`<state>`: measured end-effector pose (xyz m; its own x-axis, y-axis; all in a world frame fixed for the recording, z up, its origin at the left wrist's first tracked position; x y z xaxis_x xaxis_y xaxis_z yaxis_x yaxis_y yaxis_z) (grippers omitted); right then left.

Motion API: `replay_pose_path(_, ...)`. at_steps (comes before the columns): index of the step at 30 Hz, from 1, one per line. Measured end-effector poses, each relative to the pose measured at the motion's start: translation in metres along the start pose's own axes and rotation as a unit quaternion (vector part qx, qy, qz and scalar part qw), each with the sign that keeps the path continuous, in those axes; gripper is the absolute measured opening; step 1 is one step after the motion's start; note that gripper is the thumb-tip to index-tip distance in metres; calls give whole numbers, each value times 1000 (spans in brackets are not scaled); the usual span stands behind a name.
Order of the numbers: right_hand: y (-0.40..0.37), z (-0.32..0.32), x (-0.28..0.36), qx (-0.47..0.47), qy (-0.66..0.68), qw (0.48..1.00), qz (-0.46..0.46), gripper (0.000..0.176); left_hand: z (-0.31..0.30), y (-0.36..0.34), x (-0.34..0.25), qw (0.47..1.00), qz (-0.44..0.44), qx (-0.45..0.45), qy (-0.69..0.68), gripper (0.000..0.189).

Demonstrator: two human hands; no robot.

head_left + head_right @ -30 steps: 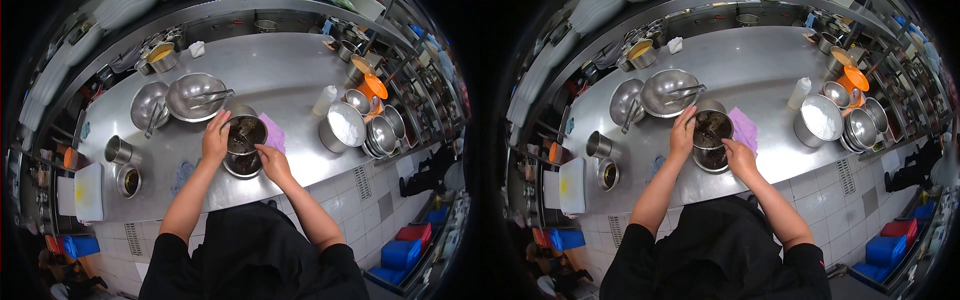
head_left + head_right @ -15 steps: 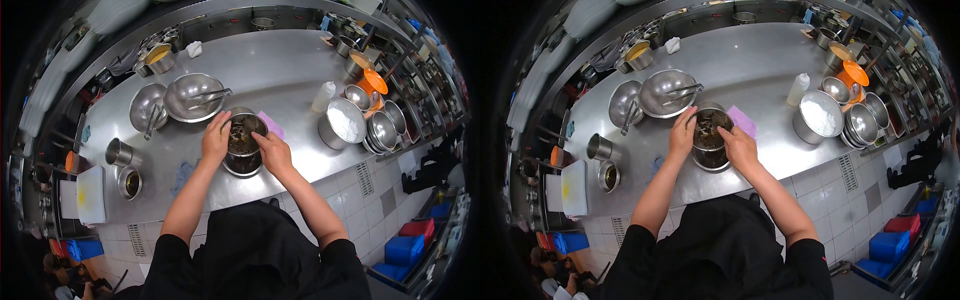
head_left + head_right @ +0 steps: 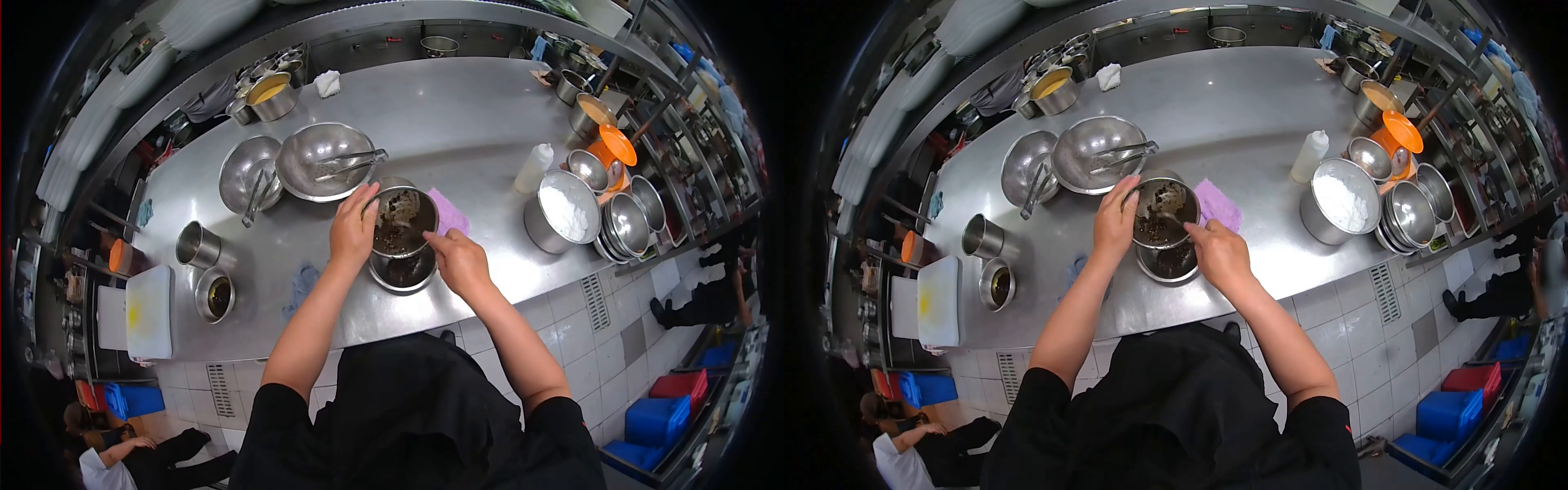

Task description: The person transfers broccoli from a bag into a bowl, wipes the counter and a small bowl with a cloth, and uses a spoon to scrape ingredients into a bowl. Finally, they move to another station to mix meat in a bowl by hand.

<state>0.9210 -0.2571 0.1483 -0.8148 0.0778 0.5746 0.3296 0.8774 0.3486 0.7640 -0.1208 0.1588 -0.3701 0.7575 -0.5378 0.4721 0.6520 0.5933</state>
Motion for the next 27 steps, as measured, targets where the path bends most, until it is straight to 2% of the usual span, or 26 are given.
replay_pose_path(4,6,-11,1,-66,6,998,23,29,1,-1,-4,1000,-3,8,-2,35)
replay_pose_path(9,-4,2,-2,18,4,1000,17,32,0,0,-4,1000,-8,10,3,35)
replay_pose_path(13,6,-9,14,-13,42,999,-15,32,-2,1,-14,1000,-8,13,-5,34)
replay_pose_path(15,12,-5,19,19,20,998,-50,30,-2,2,-22,999,30,14,-7,34)
replay_pose_path(19,11,-12,11,31,-12,995,-92,29,-4,1,-21,999,41,6,31,33)
replay_pose_path(22,10,-21,5,26,-19,998,-49,27,-7,-1,-19,998,38,3,40,33)
replay_pose_path(24,8,-18,-5,-28,0,999,-18,27,-6,-1,-20,998,43,5,35,33)
replay_pose_path(27,-6,8,-14,5,-10,1000,25,27,1,-2,-23,997,54,3,52,34)
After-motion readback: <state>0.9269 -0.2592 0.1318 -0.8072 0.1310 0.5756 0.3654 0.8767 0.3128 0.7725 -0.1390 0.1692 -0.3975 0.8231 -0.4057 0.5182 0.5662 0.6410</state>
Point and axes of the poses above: each hand's wrist, its own y-axis towards the middle knuckle, its own z-axis out of the palm, x = y × z, the point moved 7 cm from there along y, towards the middle knuckle, and after that the axes turned 10 degrees about z, right-handed, at the moved point
